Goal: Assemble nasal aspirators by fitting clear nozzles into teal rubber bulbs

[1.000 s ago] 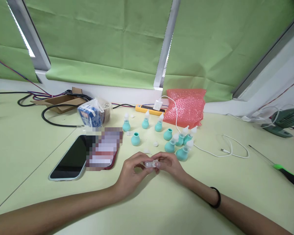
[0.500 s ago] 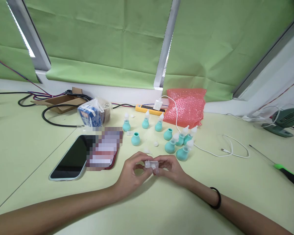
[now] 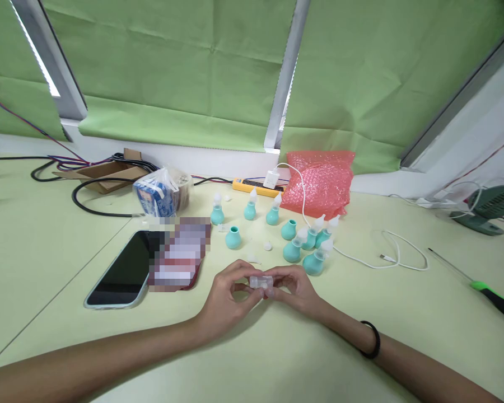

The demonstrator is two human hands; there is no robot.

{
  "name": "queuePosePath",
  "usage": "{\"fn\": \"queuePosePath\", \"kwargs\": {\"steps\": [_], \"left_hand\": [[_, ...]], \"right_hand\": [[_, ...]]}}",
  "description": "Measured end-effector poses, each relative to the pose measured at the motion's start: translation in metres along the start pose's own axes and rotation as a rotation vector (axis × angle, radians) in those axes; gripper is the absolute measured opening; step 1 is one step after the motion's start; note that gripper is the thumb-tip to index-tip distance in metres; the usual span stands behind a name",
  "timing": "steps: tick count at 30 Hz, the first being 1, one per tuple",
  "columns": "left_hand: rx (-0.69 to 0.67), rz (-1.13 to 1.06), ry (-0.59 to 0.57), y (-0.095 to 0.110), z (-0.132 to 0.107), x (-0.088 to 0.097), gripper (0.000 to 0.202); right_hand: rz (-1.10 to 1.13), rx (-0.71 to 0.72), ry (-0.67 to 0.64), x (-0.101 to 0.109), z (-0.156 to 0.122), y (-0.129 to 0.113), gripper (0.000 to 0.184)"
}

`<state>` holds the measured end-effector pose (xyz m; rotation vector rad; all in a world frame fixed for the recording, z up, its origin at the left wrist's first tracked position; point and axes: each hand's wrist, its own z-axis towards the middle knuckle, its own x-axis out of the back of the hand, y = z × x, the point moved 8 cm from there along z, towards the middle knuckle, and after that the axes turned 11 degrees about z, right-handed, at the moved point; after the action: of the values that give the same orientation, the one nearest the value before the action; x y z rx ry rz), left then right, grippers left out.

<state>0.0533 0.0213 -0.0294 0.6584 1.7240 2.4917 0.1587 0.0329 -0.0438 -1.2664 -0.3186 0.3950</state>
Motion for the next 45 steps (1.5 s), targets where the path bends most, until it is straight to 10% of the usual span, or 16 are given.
{"fn": "queuePosePath", "kwargs": {"steps": [45], "left_hand": [[0.022,-0.144,-0.054,-0.008,0.003,-0.006,0.019]], "right_hand": [[0.083,-0.114,0.039,0.000,-0.001,0.006,0.021]]}}
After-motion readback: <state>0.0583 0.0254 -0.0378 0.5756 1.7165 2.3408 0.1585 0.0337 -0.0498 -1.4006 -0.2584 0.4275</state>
